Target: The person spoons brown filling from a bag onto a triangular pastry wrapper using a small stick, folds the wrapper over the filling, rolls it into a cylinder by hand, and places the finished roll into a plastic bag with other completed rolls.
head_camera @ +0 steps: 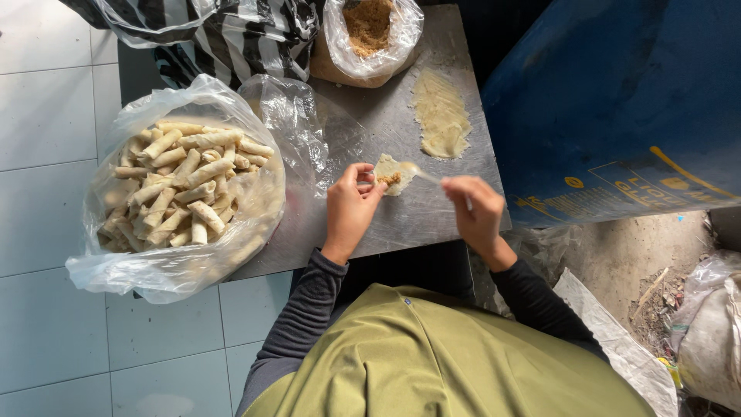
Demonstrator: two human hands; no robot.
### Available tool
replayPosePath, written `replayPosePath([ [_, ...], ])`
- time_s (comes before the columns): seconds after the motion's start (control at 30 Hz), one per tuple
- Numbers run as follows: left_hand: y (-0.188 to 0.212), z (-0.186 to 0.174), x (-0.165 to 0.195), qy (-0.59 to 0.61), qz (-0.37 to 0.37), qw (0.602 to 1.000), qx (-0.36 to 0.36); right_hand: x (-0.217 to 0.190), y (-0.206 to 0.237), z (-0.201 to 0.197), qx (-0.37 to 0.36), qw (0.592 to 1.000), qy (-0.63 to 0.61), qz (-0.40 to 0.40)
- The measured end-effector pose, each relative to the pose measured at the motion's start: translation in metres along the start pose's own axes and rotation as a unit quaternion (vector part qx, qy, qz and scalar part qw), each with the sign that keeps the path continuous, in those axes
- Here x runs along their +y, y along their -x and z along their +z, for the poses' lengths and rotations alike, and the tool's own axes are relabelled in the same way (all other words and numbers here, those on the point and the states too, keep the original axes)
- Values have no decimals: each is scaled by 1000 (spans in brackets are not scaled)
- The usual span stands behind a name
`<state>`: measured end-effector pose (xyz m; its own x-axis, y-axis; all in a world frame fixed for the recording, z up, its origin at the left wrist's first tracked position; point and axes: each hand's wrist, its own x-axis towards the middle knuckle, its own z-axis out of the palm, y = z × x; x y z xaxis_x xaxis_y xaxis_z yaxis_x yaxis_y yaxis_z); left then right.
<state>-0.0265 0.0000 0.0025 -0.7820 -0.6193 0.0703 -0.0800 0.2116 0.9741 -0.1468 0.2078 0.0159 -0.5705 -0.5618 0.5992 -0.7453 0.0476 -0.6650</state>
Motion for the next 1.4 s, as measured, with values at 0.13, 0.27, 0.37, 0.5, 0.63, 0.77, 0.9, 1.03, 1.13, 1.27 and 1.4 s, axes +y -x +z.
replayPosePath([
  [0.13,3,8,4,-87,42,995,7,21,-57,13,110,962,-245,50],
  [0.27,2,16,4,-174,98,979,37,35,-161,58,137,971,-191,-50],
  [0.37,3,20,2,-173,107,978,50,29,-199,81,48,995,-56,-66],
  [0.5,3,17,-3,-108,65,992,28,12,-153,66,42,996,64,-34],
  [0.63,1,14,-4,-65,101,992,25,-5,-70,45,-74,968,226,85],
  [0.77,-3,13,-1,-85,84,993,-1,-7,-30,54,-76,955,264,112],
  [0.9,-5,13,3,-108,98,989,2,-2,-22,67,-53,963,246,99],
  [1.03,-3,9,1,-184,131,974,-13,-7,-18,69,-59,976,117,172],
  [1.13,-2,5,-2,-243,181,953,-14,-13,-14,68,-39,976,124,173],
  [1.27,2,3,-4,-262,198,944,-23,-13,-14,70,-32,964,222,145],
  [1.4,4,2,-2,-277,214,936,-27,-8,-13,74,-33,963,235,130],
])
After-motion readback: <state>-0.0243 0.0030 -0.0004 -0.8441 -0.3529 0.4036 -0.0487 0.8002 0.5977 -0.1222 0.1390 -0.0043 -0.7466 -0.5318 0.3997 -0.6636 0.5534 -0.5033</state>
